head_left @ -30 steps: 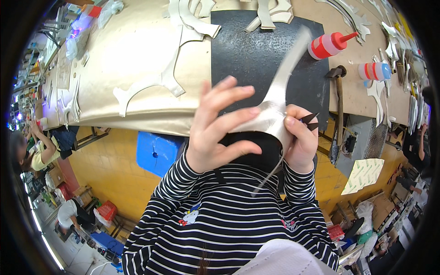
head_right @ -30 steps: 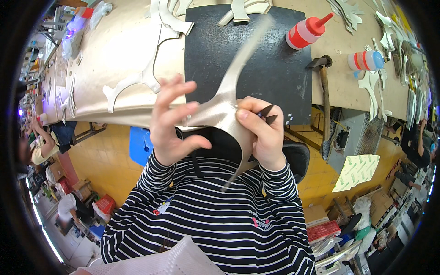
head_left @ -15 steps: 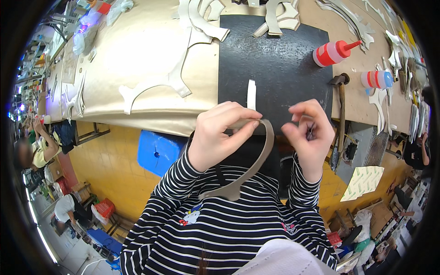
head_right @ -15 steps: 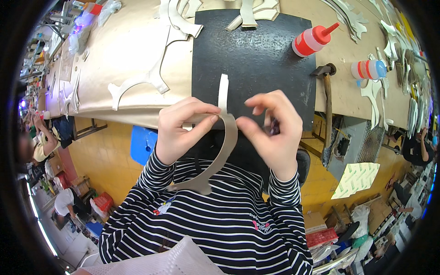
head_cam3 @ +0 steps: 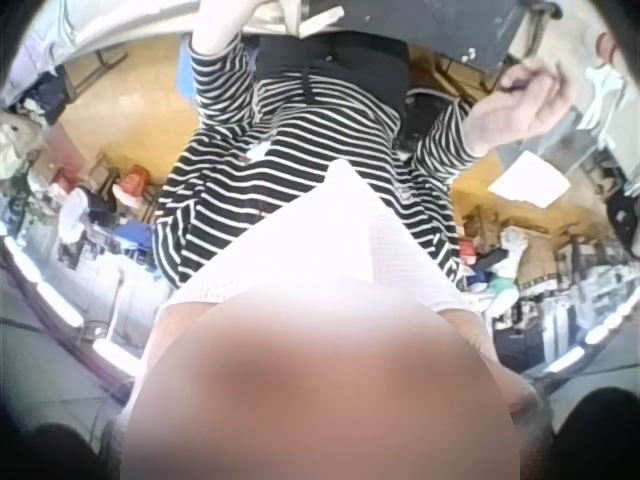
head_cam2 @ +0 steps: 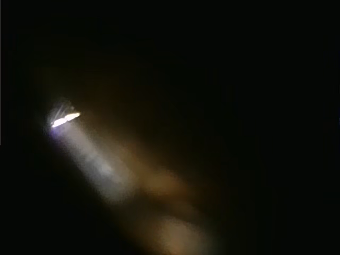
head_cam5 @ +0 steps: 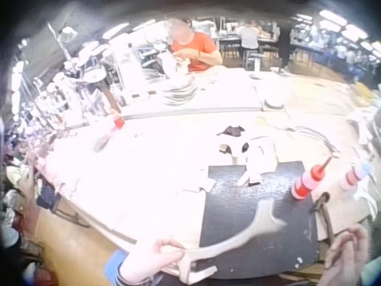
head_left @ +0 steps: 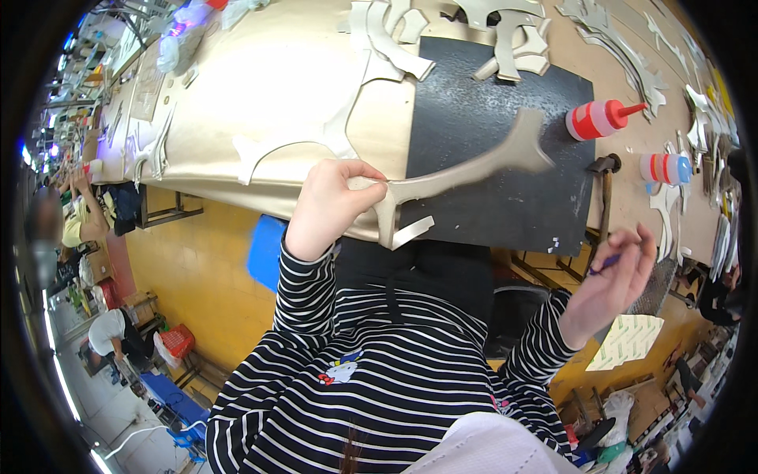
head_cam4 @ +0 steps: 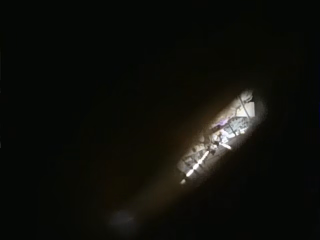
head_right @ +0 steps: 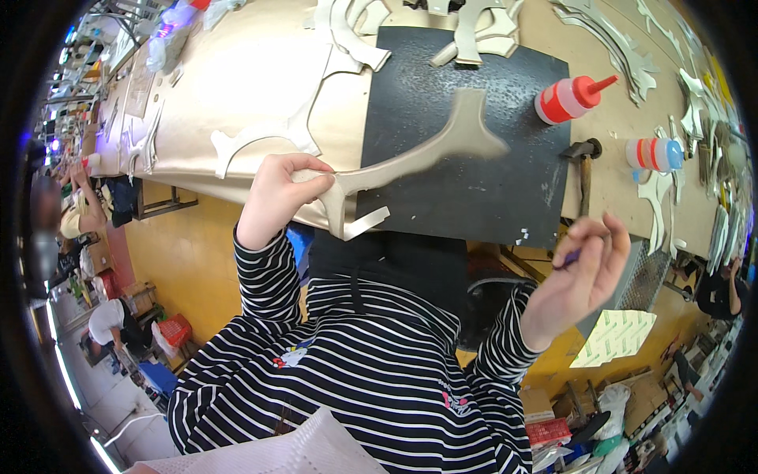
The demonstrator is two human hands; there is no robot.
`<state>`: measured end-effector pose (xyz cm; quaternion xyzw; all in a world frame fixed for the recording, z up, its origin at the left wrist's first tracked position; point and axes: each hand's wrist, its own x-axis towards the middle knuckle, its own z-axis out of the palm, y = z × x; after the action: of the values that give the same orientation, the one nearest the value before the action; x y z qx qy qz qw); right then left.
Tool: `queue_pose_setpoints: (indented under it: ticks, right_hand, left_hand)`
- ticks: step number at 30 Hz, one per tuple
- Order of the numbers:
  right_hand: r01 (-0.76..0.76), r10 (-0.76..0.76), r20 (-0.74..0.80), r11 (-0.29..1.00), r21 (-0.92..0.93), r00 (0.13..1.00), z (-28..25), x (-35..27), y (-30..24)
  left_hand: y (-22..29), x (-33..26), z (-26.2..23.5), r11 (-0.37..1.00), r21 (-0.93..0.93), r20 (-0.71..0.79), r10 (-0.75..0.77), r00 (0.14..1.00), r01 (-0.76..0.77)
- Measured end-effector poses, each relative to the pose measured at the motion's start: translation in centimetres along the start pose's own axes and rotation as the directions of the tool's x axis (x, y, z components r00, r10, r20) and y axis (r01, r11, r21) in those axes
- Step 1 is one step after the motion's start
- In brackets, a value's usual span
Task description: The person assembles light-colored leather or synthetic parts by hand, folding and pressing edges together on a black mat. They use a hammer to tap the joined edges and a small tool to refine the seam. The person handles multiple parts, aligning and joining them sequentially.
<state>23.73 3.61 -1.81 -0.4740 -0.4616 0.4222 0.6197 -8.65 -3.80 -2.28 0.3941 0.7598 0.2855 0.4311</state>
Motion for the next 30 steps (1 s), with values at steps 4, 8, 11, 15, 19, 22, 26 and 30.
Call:
queue_pose_setpoints:
  ticks: [4,8,11,15,19,22,26,30]
  right_hand:
    - [0.051,-0.064,0.168,0.995,0.081,0.984,0.8,-2.5,-0.6]
    - [-0.147,0.204,0.596,0.979,-0.143,0.777,4.6,-5.8,-1.4]
    - [0.073,0.138,0.637,0.953,-0.293,0.759,7.4,-7.1,-0.7]
    - [0.208,0.048,0.605,0.915,-0.346,0.795,7.8,-7.2,-0.7]
    - [0.299,0.000,0.625,0.878,-0.374,0.781,7.0,-6.9,-0.9]
    - [0.283,-0.002,0.608,0.886,-0.367,0.794,7.0,-7.0,-0.7]
    - [0.178,0.062,0.581,0.921,-0.347,0.811,7.1,-7.1,-0.6]
    - [-0.011,0.188,0.571,0.954,-0.299,0.799,6.8,-7.1,-0.9]
  left_hand:
    - [-0.5,-1.1,-0.2,0.961,-0.269,0.086,-0.043,0.995,0.065]
    - [0.6,-2.5,1.7,0.866,-0.498,0.129,0.011,0.992,0.055]
    - [1.5,-3.7,3.5,0.859,-0.512,0.111,0.053,0.992,0.011]
    - [2.3,-4.9,5.3,0.809,-0.574,0.008,0.161,0.987,-0.127]
    - [2.9,-5.4,6.4,0.844,-0.485,-0.089,0.211,0.973,-0.227]
    - [3.0,-5.6,7.0,0.868,-0.391,-0.169,0.261,0.951,-0.307]
    - [2.8,-5.7,7.9,0.860,-0.344,-0.251,0.303,0.919,-0.377]
    - [2.4,-5.5,8.6,0.830,-0.397,-0.284,0.293,0.913,-0.391]
